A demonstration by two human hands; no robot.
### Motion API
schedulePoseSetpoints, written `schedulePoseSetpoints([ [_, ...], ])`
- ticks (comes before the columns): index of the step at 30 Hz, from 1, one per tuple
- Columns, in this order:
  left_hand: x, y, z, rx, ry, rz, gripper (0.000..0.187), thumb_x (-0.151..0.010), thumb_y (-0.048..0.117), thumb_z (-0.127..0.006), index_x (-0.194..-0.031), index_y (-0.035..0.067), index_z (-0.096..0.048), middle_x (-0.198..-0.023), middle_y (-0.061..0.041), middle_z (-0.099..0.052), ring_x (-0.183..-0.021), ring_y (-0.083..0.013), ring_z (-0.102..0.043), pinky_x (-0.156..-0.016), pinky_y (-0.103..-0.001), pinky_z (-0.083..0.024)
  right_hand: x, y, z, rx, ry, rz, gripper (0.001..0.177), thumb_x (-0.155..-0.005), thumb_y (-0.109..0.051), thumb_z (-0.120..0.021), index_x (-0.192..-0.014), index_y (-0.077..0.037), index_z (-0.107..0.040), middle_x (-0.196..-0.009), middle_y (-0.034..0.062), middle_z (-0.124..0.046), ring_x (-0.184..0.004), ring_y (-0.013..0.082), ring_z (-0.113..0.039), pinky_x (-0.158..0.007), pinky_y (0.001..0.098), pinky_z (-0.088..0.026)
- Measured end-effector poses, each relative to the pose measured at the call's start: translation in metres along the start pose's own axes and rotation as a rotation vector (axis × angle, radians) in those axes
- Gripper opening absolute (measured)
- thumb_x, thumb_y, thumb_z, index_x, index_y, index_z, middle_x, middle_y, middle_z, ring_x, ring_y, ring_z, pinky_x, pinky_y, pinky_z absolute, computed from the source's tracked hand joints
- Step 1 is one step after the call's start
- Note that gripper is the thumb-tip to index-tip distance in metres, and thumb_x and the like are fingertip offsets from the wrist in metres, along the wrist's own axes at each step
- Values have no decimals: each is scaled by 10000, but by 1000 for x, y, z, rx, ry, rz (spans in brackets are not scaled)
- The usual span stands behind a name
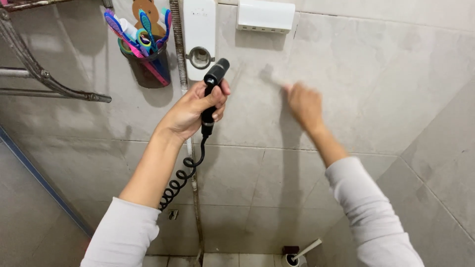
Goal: The person uses a handheld bidet sprayer and a small brush to clean a wall-mounted toothbrush holder and a toothbrush cup in a tiled bathroom. They remove toothbrushes, scrub the holder and cup, rinse with water, and return the toothbrushes to the holder.
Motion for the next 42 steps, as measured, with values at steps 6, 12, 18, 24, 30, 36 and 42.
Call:
schedulePoseSetpoints([
  [6,18,-13,13,50,29,-4,287,-1008,298,-681,-1081,33,-600,-715,-16,-467,-541,-116,-523,-521,-249,-486,101,-92,-36,-361,-441,121,470,-1080,-451,-416,-721,-176,-544,-515,-19,-567,-463,213,-646,-478,349,-489],
  [12,18,-18,10,61,7,-12,263,-1004,258,-685,-1073,15,-612,-707,-23,-465,-540,-120,-514,-531,-256,-489,6,-31,5,-198,-76,0,478,-1082,-425,-550,-707,-131,-528,-481,52,-459,-400,263,-561,-423,379,-437],
  [18,25,-27,15,31,7,-27,225,-996,208,-702,-1068,6,-635,-684,-27,-499,-537,-124,-530,-542,-259,-505,19,-50,21,-164,-48,-81,459,-1097,-378,-579,-711,-133,-532,-505,22,-471,-410,245,-566,-423,339,-433],
  [24,41,-47,21,-16,28,2,195,-943,135,-751,-1052,1,-660,-655,-13,-514,-531,-118,-551,-541,-237,-480,91,-115,-36,-315,-441,96,480,-1059,-492,-448,-713,-177,-553,-528,-27,-581,-485,198,-649,-498,322,-497],
  [30,37,-64,23,-96,7,57,132,-913,76,-770,-990,16,-681,-622,-6,-546,-523,-99,-548,-550,-219,-460,-7,-51,2,-145,-93,17,489,-1091,-465,-517,-736,-135,-581,-501,48,-510,-456,231,-598,-458,362,-455],
  [36,33,-95,34,-81,33,102,147,-903,83,-788,-995,23,-689,-638,-13,-549,-504,-103,-557,-538,-228,-467,16,-72,0,-161,-125,-44,473,-1104,-451,-519,-735,-156,-544,-515,26,-484,-445,232,-582,-447,354,-443],
  [42,39,-117,52,-76,66,135,147,-903,93,-796,-992,33,-696,-675,-1,-539,-509,-100,-568,-545,-232,-484,71,-107,-26,-412,-430,-62,539,-1089,-491,-447,-699,-132,-545,-506,49,-556,-468,286,-652,-466,404,-493],
])
Point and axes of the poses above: each hand's wrist, its own x-axis away from the middle knuckle, its own z-axis out of the back of the hand, y = z × x, the point moved 10 cm from there along -x, towards the middle knuckle
